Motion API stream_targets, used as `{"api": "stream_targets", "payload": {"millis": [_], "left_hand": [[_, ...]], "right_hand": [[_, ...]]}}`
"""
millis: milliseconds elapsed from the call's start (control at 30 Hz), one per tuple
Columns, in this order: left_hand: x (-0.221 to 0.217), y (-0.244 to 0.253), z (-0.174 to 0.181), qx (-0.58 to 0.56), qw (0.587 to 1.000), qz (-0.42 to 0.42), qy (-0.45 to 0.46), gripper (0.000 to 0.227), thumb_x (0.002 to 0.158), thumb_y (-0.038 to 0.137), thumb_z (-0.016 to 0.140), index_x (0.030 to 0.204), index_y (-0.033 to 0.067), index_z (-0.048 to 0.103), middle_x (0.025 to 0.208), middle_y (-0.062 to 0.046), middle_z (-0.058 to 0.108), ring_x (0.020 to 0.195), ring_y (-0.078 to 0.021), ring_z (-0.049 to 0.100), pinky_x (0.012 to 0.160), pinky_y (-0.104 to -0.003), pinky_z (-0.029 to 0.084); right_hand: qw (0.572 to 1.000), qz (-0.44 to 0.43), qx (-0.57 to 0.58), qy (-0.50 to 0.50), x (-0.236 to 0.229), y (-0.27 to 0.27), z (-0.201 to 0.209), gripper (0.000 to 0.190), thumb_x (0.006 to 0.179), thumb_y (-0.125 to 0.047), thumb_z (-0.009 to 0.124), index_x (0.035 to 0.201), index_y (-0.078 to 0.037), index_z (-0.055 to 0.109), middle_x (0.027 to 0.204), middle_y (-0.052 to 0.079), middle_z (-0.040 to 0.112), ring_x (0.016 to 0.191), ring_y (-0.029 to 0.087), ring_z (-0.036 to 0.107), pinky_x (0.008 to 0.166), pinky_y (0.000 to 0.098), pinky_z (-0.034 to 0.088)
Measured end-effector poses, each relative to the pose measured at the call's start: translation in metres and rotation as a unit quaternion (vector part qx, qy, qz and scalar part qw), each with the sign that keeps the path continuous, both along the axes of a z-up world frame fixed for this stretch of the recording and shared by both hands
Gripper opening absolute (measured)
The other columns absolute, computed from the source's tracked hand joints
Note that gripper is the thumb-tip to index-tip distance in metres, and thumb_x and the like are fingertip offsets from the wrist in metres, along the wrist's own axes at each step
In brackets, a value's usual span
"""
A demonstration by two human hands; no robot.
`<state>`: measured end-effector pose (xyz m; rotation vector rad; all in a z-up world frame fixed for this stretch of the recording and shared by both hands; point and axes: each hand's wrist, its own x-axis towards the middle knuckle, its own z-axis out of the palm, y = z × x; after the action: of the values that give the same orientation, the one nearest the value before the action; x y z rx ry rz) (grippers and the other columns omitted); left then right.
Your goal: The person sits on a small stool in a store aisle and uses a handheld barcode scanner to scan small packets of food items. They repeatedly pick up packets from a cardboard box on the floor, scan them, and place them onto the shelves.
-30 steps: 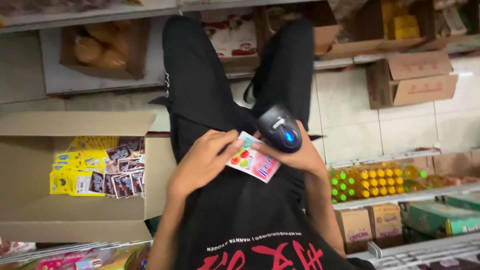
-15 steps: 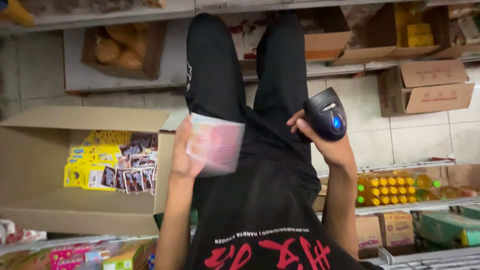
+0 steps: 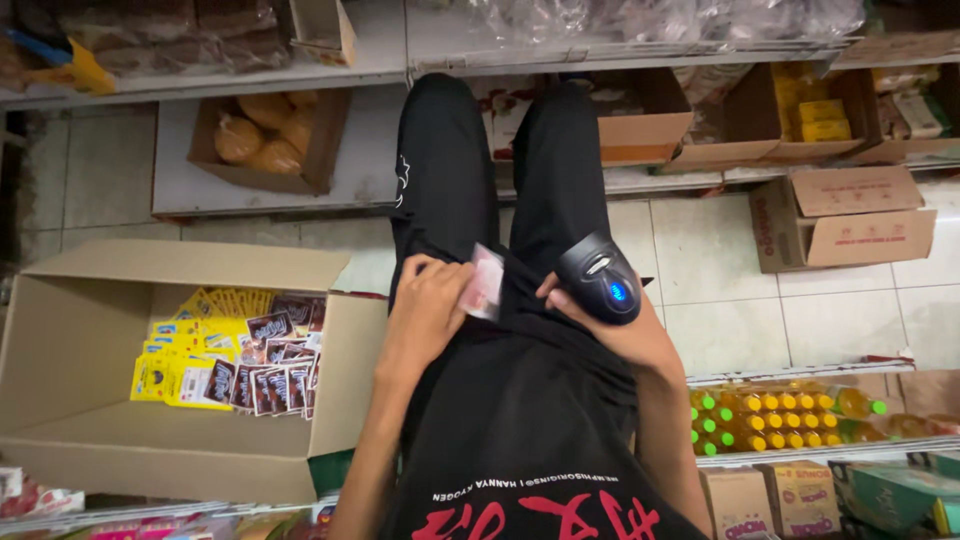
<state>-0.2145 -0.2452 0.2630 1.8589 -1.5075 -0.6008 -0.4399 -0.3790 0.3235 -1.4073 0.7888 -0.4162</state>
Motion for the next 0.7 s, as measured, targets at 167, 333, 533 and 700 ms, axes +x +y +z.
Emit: {"api": "stream_targets", "payload": {"millis": [167, 333, 533, 700], "left_hand": [[-0.012, 0.009, -0.017, 0.001, 0.825, 0.07, 0.561, 0.02, 0.099, 0.02, 0.064, 0.104, 0.002, 0.071, 0.097, -0.01, 0.07, 0.09, -0.0153, 0.067, 0.082, -0.037, 0.053], [-0.011, 0.004, -0.023, -0.069, 0.96, 0.029, 0.269, 0.035, 0.093, 0.012, 0.067, 0.123, -0.0044, 0.061, 0.123, -0.012, 0.067, 0.114, -0.0217, 0.064, 0.096, -0.038, 0.049], [-0.017, -0.008, 0.035, 0.103, 0.967, 0.064, 0.225, 0.018, 0.097, 0.017, 0.067, 0.09, 0.0015, 0.062, 0.123, -0.009, 0.069, 0.093, -0.0224, 0.069, 0.084, -0.039, 0.054], [-0.018, -0.007, 0.021, -0.149, 0.867, -0.035, 0.474, 0.028, 0.099, 0.013, 0.065, 0.076, 0.0019, 0.052, 0.12, -0.013, 0.068, 0.118, -0.0239, 0.062, 0.105, -0.037, 0.046]], "right_hand": [[0.999, -0.017, -0.048, -0.005, -0.002, -0.005, 0.003, 0.011, 0.089, -0.008, 0.077, 0.096, -0.002, 0.072, 0.09, 0.005, 0.075, 0.087, 0.013, 0.071, 0.08, 0.0288, 0.058], [0.998, -0.053, 0.001, -0.034, -0.005, -0.002, 0.006, 0.012, 0.089, -0.008, 0.076, 0.096, -0.002, 0.07, 0.091, 0.006, 0.074, 0.086, 0.013, 0.071, 0.079, 0.0287, 0.058], [0.999, -0.042, -0.017, -0.01, -0.005, -0.001, 0.007, 0.011, 0.088, -0.007, 0.078, 0.094, -0.001, 0.071, 0.089, 0.007, 0.074, 0.084, 0.014, 0.071, 0.078, 0.0294, 0.059], [0.999, -0.018, -0.01, -0.044, -0.001, 0.001, 0.0, 0.014, 0.088, -0.007, 0.078, 0.096, -0.001, 0.068, 0.091, 0.006, 0.074, 0.087, 0.013, 0.072, 0.081, 0.0297, 0.059]]}}
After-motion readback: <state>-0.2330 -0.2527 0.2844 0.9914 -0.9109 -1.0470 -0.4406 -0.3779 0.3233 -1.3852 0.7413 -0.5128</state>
